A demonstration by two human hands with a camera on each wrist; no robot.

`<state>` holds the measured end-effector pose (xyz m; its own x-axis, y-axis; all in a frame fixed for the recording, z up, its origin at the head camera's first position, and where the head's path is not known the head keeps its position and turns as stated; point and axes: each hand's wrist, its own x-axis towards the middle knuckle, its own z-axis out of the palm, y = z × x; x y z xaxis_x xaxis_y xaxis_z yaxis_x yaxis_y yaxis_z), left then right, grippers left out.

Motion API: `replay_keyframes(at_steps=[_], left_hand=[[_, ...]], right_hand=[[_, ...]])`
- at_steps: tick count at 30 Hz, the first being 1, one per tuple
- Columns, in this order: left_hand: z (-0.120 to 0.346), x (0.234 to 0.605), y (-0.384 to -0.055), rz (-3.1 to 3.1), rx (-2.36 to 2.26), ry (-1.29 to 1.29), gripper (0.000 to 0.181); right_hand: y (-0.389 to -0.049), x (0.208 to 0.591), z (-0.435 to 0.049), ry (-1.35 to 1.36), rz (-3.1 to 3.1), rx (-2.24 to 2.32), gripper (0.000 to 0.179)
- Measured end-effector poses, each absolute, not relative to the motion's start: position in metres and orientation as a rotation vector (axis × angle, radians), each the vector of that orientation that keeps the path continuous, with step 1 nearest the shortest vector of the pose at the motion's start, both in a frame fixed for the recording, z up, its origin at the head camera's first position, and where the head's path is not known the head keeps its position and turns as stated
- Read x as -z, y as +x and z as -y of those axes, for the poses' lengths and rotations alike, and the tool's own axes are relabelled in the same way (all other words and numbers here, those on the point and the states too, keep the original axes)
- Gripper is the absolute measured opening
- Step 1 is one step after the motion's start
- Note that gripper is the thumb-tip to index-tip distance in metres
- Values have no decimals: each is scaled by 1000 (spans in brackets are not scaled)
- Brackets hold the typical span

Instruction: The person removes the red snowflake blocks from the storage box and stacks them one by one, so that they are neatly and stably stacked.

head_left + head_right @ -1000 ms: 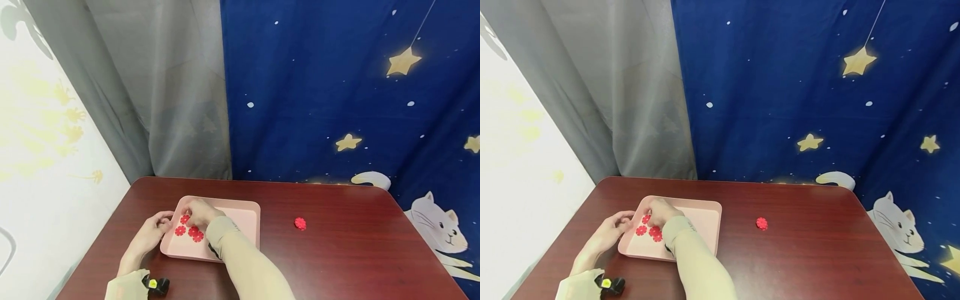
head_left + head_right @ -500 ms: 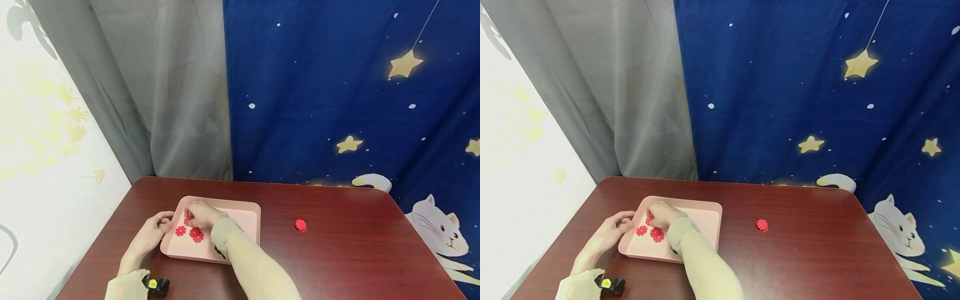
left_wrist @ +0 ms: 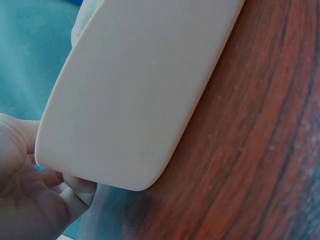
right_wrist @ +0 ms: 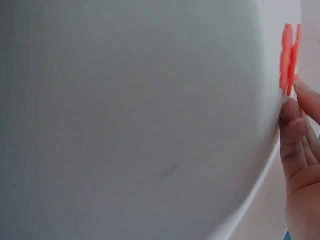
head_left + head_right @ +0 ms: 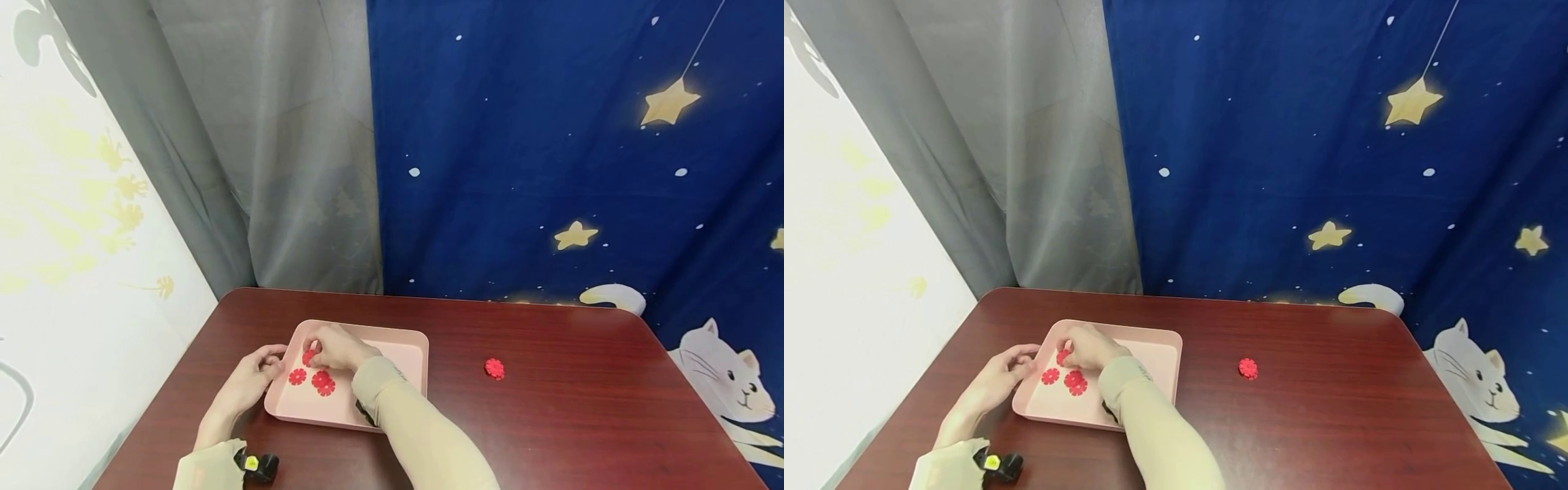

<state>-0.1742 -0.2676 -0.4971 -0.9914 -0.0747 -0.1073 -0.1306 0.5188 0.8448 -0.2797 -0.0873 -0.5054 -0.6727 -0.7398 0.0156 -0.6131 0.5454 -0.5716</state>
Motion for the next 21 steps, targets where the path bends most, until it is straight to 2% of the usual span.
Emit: replay_keyframes(at_steps=[8,15,21], left_hand=[[268,496,-176,-2677,-1489,-200,40],[268,497,-178,-2701,-1448,-192,40],[269,498,-178,-2740,-1429,-159,39]], right_hand=[[-278,496,76,-913,-2396,1293,17],[-275,471,55,-880,-2249,1685,22],[-266,454,19,-848,-2149,1937,24]])
